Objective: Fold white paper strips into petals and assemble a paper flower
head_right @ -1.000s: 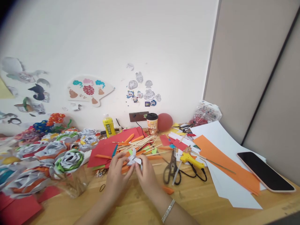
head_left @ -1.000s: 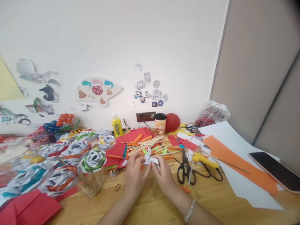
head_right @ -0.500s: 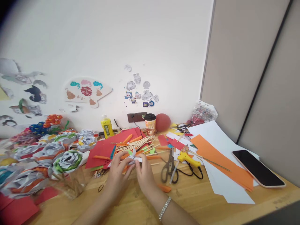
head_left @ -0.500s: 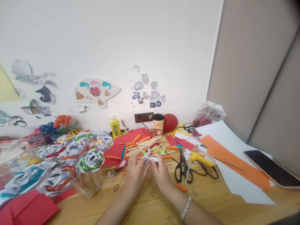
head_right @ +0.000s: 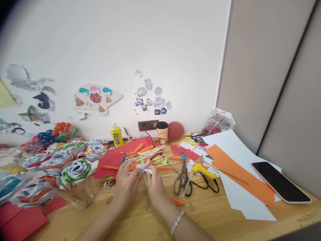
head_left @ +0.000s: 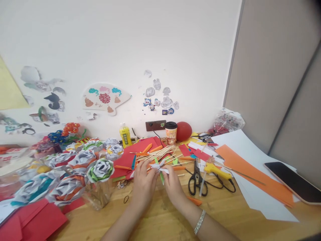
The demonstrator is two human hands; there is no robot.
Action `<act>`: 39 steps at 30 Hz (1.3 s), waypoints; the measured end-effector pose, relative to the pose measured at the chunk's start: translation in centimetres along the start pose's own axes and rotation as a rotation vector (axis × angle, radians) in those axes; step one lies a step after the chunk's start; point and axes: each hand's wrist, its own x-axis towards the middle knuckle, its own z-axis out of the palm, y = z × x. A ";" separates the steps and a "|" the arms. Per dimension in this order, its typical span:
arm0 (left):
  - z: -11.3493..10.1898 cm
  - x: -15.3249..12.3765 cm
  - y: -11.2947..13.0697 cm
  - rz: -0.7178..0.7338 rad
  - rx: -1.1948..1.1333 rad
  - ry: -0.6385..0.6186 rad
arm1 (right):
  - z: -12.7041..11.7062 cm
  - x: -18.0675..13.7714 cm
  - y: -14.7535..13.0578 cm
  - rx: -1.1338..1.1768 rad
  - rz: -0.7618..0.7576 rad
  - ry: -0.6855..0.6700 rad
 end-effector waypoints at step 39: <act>1.2 -0.8 -1.2 0.047 -0.312 -0.242 | -2.1 0.8 -1.2 -0.462 -0.292 -0.131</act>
